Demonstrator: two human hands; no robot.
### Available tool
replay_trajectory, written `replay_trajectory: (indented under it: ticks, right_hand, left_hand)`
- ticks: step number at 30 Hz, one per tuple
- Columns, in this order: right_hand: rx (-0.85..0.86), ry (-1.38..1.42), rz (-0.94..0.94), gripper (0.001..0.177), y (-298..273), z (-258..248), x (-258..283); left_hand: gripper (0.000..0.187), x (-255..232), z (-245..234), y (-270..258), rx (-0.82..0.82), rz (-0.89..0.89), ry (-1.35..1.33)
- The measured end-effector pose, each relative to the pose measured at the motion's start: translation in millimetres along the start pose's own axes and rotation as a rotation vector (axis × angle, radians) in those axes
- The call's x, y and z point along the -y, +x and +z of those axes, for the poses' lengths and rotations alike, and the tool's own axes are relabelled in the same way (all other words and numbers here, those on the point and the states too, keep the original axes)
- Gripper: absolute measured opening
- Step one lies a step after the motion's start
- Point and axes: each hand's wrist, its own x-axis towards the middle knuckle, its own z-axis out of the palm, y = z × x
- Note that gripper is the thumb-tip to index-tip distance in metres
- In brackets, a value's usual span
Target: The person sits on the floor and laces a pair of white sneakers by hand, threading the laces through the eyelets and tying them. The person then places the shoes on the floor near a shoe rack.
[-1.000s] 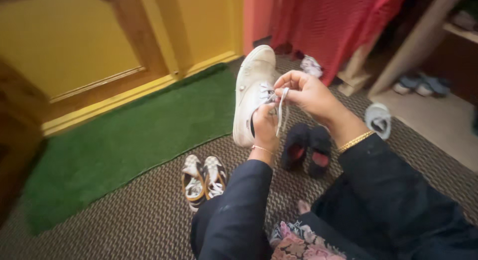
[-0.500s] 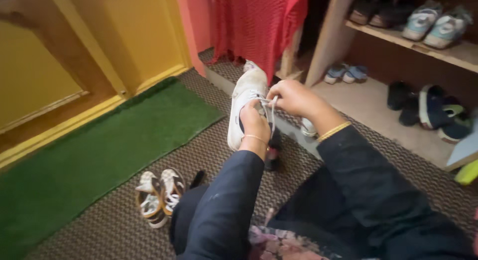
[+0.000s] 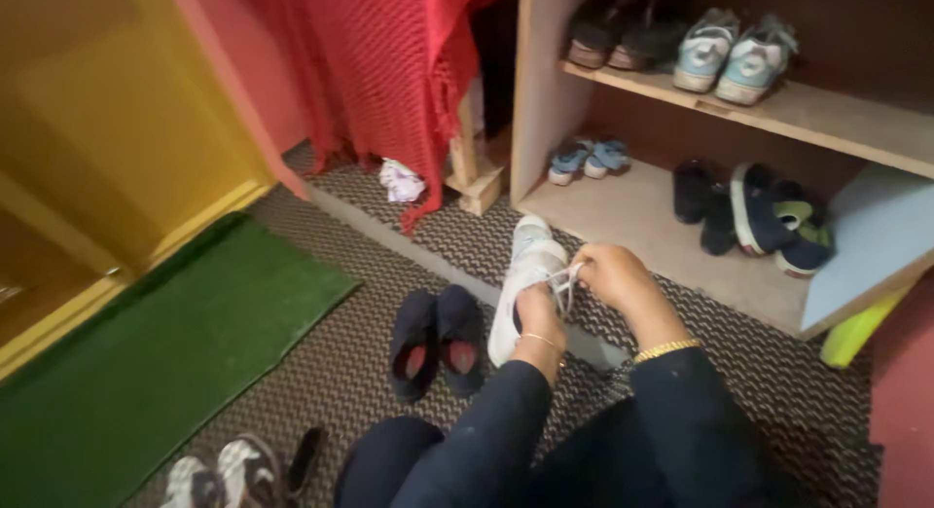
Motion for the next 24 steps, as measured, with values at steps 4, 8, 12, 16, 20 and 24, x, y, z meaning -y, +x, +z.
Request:
replay_trajectory:
  ticks: [4, 8, 12, 16, 20, 24]
  right_hand:
    - [0.126, 0.583, 0.261, 0.02, 3.4, 21.6, -52.9]
    - [-0.02, 0.67, 0.379, 0.023, 12.4, 46.9, -89.7]
    - [-0.114, 0.746, 0.46, 0.024, 14.9, 72.2, -108.1]
    - [-0.152, 0.774, 0.516, 0.03, 13.9, 91.9, -123.9]
    - [-0.271, 0.632, 0.504, 0.031, 18.6, 97.3, -147.9]
    - [-0.374, 0.516, 0.349, 0.029, 34.7, 94.5, -164.5]
  left_hand:
    - [0.02, 52.9, 29.2, 1.1, 0.11, -0.026, -0.131]
    - [0.02, 69.7, 48.8, 7.6, 0.216, -0.168, -0.32]
    - [0.02, 93.3, 49.2, 40.2, -0.011, -0.26, -0.238]
    - [0.02, 153.6, 31.5, 89.6, 0.16, -0.168, -0.284]
    - [0.013, 208.4, 7.9, 127.4, 0.052, -0.334, -0.05]
    - [0.013, 194.4, -28.4, 144.9, 0.713, 0.792, 1.536]
